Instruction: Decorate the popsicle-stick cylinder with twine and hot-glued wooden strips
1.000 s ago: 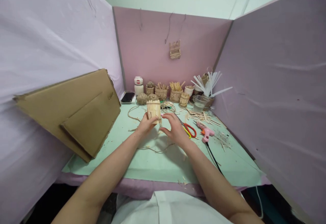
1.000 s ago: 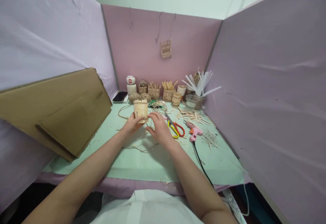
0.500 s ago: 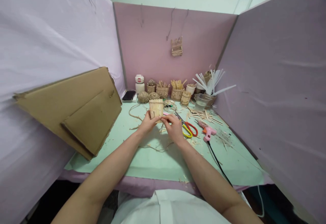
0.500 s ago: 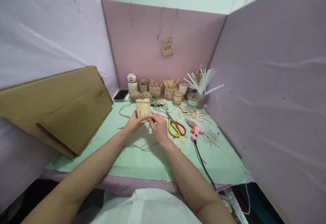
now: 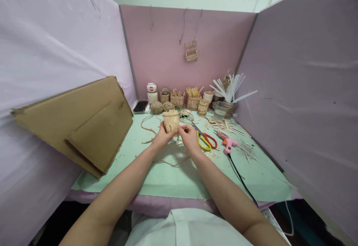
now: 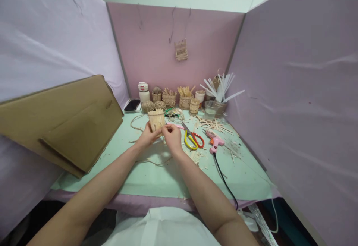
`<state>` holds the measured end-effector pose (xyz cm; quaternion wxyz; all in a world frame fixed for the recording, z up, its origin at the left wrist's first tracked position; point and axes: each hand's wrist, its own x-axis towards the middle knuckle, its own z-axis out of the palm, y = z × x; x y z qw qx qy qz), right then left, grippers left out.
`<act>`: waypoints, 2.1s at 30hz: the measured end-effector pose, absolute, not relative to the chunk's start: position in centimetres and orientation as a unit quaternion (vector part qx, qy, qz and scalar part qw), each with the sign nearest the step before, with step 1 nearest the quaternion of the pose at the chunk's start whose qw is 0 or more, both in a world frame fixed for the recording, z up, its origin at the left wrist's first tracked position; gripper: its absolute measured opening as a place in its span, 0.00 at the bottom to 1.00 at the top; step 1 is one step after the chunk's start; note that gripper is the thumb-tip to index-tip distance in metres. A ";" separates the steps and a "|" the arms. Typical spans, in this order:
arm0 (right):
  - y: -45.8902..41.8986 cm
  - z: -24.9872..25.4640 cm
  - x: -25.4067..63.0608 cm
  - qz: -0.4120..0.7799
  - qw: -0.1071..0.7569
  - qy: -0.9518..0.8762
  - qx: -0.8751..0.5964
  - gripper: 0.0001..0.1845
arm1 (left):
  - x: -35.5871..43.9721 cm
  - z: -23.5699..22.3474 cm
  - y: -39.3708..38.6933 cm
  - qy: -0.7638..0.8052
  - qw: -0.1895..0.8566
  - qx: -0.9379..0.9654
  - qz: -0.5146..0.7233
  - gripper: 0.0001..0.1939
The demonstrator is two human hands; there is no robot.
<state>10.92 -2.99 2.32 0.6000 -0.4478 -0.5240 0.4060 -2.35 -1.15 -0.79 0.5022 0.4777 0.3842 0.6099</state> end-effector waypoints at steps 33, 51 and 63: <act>-3.5 1.7 9.7 0.446 0.597 -0.473 -0.470 0.10 | -1.8 -0.4 -1.5 0.355 0.484 0.489 0.633 0.26; -3.4 2.0 10.9 0.543 0.579 -0.380 -0.474 0.18 | -1.5 0.1 -2.4 0.338 0.565 0.469 0.588 0.30; -3.5 1.7 10.9 0.555 0.570 -0.365 -0.484 0.16 | -1.7 0.1 -2.4 0.392 0.525 0.487 0.578 0.29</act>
